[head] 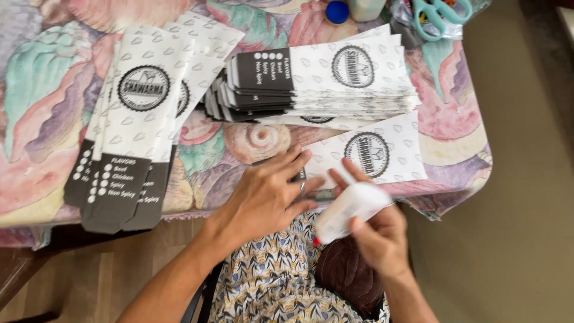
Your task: The person repeatedly applies glue to the edge of a white paper wrapper and presses a black printed label onto it. They then place the finished wrapper into a growing stack. The process is repeated for multiple wrappers.
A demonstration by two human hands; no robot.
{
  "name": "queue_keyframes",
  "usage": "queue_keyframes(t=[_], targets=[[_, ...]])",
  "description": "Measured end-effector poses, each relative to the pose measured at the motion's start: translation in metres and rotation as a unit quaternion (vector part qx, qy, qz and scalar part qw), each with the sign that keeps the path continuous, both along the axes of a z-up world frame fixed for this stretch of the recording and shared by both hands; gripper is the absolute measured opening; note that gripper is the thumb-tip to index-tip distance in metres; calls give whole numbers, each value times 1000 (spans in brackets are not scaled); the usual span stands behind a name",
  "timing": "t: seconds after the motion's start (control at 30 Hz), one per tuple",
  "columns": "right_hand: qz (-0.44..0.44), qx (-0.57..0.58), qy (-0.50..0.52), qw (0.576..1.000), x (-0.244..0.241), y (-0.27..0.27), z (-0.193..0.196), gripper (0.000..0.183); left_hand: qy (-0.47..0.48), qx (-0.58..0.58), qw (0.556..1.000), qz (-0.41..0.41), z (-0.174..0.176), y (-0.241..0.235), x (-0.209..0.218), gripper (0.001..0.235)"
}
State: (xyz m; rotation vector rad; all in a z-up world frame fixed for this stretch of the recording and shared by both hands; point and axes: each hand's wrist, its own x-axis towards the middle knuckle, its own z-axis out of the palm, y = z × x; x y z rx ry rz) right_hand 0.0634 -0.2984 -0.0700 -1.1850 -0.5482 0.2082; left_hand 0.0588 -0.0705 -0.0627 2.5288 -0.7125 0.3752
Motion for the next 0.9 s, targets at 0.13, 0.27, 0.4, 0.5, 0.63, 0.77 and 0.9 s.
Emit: queue_keyframes(t=[0.13, 0.27, 0.4, 0.5, 0.63, 0.77, 0.9], targets=[[48, 2, 33, 998, -1, -12, -10, 58, -14, 59, 998, -18, -10, 5, -10, 43], [-65, -68, 39, 995, 15, -62, -11, 64, -43, 85, 995, -17, -15, 8, -12, 54], [-232, -111, 54, 965, 36, -114, -3, 54, -49, 52, 997, -26, -13, 7, -12, 47], [-285, -141, 65, 946, 50, -131, 18, 51, -75, 70, 994, -29, -18, 8, -13, 62], [-335, -132, 87, 929, 83, -139, 39, 35, -80, 25, 996, -41, -19, 4, -15, 52], [-284, -455, -7, 844, 116, -117, 70, 32, -121, 24, 992, 24, -7, 1, -24, 28], [-297, -633, -280, 658, 165, -135, 41, 42, -119, 30, 987, 100, -10, 16, -45, 15]])
